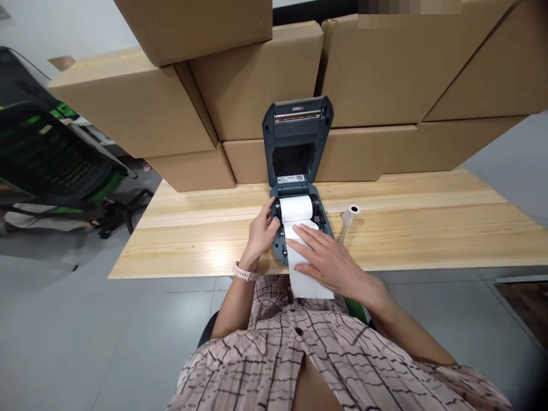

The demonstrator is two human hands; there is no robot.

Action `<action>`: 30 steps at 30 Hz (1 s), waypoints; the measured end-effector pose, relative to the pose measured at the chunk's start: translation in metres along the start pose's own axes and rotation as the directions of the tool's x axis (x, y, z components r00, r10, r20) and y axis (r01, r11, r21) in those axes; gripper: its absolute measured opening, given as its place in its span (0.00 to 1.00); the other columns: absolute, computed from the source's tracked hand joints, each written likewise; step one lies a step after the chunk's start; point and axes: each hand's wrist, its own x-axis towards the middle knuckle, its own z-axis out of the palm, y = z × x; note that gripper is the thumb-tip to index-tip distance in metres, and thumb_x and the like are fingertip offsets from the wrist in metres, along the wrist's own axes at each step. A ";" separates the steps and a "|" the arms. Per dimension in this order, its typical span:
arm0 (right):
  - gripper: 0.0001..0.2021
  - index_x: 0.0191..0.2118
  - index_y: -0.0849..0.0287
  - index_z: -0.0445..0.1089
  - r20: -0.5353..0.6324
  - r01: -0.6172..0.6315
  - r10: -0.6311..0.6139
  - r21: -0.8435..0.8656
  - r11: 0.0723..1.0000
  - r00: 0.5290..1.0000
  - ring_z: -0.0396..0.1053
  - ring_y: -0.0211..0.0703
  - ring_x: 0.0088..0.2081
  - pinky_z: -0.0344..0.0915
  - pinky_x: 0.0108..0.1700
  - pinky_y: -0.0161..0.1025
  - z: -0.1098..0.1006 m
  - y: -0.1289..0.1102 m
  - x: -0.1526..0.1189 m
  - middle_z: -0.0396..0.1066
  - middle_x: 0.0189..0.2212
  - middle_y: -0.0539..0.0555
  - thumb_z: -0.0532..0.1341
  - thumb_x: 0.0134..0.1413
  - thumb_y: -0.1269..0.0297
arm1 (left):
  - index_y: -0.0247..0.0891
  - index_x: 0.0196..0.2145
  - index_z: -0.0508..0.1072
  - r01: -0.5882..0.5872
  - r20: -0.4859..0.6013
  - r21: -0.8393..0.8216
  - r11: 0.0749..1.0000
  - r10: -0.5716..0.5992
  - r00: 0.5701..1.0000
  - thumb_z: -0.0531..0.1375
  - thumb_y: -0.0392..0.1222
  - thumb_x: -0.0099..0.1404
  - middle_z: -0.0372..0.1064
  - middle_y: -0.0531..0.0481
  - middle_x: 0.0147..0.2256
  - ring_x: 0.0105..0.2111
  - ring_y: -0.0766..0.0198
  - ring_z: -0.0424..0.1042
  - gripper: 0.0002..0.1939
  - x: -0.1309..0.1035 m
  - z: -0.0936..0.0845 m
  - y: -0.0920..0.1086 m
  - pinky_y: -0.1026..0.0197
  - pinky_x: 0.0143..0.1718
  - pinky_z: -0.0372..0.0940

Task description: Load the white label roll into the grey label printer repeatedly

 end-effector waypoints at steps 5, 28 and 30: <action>0.28 0.72 0.48 0.65 0.004 0.011 -0.011 0.035 0.999 1.000 0.59 0.62 0.76 0.69 0.70 0.66 -0.003 0.003 0.004 0.61 0.76 0.62 0.62 0.73 0.48 | 0.42 0.72 0.67 0.024 -0.008 -0.011 1.000 -0.025 1.000 0.58 0.39 0.70 0.77 0.43 0.63 0.57 0.52 0.79 0.34 0.000 0.001 -0.003 0.47 0.64 0.69; 0.17 0.59 0.37 0.80 -0.245 -0.034 0.250 0.648 0.761 0.937 0.77 0.57 0.63 0.71 0.69 0.63 -0.050 0.053 0.010 0.81 0.59 0.50 0.59 0.74 0.44 | 0.53 0.80 0.38 0.203 0.139 -0.222 0.954 -0.176 0.975 0.66 0.58 0.71 0.39 0.45 0.82 0.80 0.45 0.46 0.54 -0.084 0.015 0.026 0.42 0.79 0.53; 0.23 0.64 0.41 0.75 -0.451 -0.055 0.445 0.652 0.756 0.774 0.69 0.58 0.70 0.63 0.74 0.63 -0.064 0.088 0.042 0.75 0.65 0.52 0.56 0.74 0.40 | 0.53 0.81 0.37 0.191 0.138 -0.194 0.962 -0.166 0.976 0.68 0.59 0.70 0.37 0.44 0.82 0.81 0.43 0.44 0.56 -0.087 0.015 0.028 0.42 0.79 0.53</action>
